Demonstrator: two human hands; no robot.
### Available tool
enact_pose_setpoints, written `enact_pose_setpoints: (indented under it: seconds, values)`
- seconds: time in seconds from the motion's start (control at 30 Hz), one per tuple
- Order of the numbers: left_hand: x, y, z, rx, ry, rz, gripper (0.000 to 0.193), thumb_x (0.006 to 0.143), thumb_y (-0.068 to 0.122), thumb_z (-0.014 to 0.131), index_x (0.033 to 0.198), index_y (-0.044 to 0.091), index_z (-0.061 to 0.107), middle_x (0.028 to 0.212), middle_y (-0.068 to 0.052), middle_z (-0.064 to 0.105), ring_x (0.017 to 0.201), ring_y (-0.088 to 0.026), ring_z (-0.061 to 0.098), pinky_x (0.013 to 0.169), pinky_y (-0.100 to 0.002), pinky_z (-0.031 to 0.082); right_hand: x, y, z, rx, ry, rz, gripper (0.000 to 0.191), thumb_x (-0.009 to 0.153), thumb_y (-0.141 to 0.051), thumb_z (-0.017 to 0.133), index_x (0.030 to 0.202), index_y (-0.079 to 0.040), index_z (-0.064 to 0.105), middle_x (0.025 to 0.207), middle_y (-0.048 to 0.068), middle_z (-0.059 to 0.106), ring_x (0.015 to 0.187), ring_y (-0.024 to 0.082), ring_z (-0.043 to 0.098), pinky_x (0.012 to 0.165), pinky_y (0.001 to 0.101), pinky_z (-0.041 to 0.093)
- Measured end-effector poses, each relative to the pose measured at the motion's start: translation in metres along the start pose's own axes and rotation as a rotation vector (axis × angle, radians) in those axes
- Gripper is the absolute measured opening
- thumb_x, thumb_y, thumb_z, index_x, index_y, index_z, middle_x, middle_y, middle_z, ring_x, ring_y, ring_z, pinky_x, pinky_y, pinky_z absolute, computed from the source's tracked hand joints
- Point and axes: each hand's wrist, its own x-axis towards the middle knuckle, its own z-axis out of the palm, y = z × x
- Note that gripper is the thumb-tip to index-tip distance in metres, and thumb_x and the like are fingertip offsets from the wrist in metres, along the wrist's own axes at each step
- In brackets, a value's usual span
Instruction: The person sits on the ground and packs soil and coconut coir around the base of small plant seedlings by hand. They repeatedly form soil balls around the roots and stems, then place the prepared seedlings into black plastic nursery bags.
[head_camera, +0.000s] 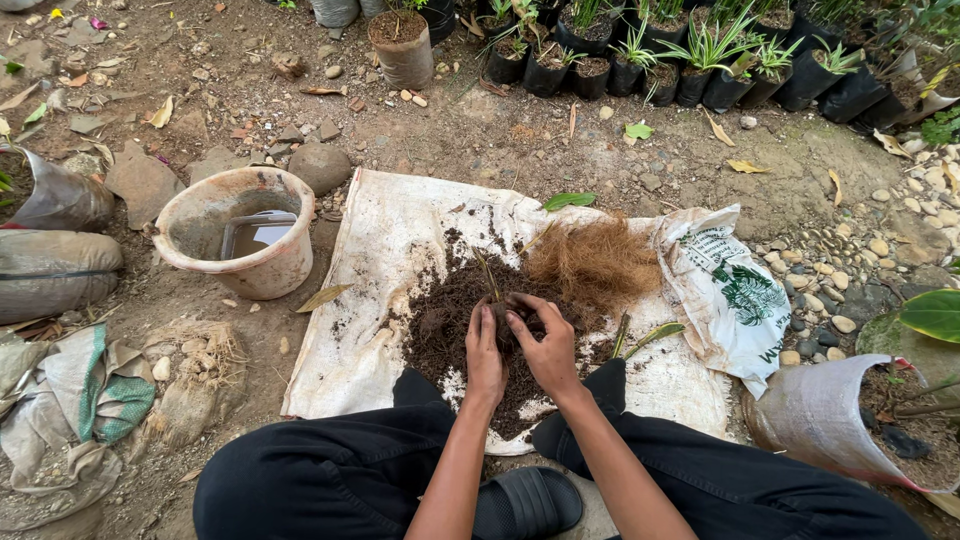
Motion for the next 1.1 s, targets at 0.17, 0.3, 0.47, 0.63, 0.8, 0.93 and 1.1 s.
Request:
enact_pose_setpoints:
  seconds: [0.17,0.3,0.47,0.63,0.8,0.93,1.1]
  values:
    - [0.006,-0.008,-0.004,-0.009,0.060,-0.034,0.046,0.109,0.036,0.042,0.141,0.004,0.051,0.110,-0.006,0.064,0.100,-0.016,0.066,0.087,-0.035,0.061,0.006,0.007,0.000,-0.049,0.019,-0.213,0.028,0.095,-0.023,0.071,0.117,-0.005,0.074,0.116,0.009,0.074,0.108,0.023,0.068,0.091,0.0377,0.055]
    - [0.004,-0.008,-0.005,-0.066,0.026,-0.027,0.046,0.110,0.035,0.044,0.143,0.003,0.050,0.110,-0.008,0.062,0.099,-0.018,0.064,0.085,-0.037,0.059,0.003,0.013,0.002,-0.046,-0.018,-0.142,0.028,0.095,-0.023,0.069,0.117,-0.005,0.074,0.117,0.010,0.074,0.109,0.024,0.068,0.094,0.0378,0.055]
    - [-0.002,-0.002,-0.002,0.007,0.013,-0.069,0.048,0.105,0.031,0.041,0.148,0.008,0.043,0.122,-0.010,0.063,0.110,-0.017,0.067,0.091,-0.036,0.062,0.005,0.013,-0.003,-0.029,-0.013,-0.156,0.029,0.095,-0.022,0.070,0.116,-0.002,0.072,0.118,0.012,0.072,0.112,0.025,0.068,0.099,0.0394,0.053]
    - [-0.003,0.003,0.003,0.057,-0.024,-0.028,0.050,0.107,0.029,0.041,0.151,0.006,0.039,0.122,-0.014,0.060,0.109,-0.023,0.065,0.088,-0.041,0.062,0.004,0.008,-0.007,0.045,-0.024,-0.087,0.030,0.093,-0.022,0.069,0.115,0.000,0.071,0.116,0.011,0.072,0.106,0.023,0.071,0.094,0.0370,0.056]
    - [-0.007,0.008,0.004,0.046,-0.032,-0.080,0.051,0.105,0.030,0.039,0.151,0.009,0.038,0.126,-0.012,0.061,0.113,-0.023,0.065,0.092,-0.041,0.062,0.003,0.001,-0.007,0.020,-0.012,-0.171,0.026,0.095,-0.019,0.070,0.111,0.002,0.072,0.114,0.012,0.072,0.107,0.024,0.070,0.096,0.0378,0.054]
    - [-0.007,0.011,0.006,0.012,-0.013,-0.078,0.049,0.106,0.034,0.038,0.149,0.010,0.043,0.124,-0.011,0.061,0.112,-0.021,0.064,0.090,-0.041,0.060,0.001,-0.003,-0.007,0.012,-0.032,-0.074,0.029,0.093,-0.022,0.069,0.115,-0.002,0.071,0.113,0.011,0.072,0.102,0.023,0.071,0.091,0.0373,0.057]
    - [-0.007,0.007,0.004,0.038,0.045,-0.066,0.052,0.106,0.043,0.034,0.142,0.010,0.051,0.116,-0.007,0.064,0.108,-0.017,0.066,0.091,-0.037,0.061,0.002,-0.005,-0.006,-0.106,-0.002,-0.225,0.031,0.094,-0.021,0.070,0.119,-0.001,0.072,0.116,0.013,0.073,0.107,0.027,0.069,0.095,0.0405,0.054]
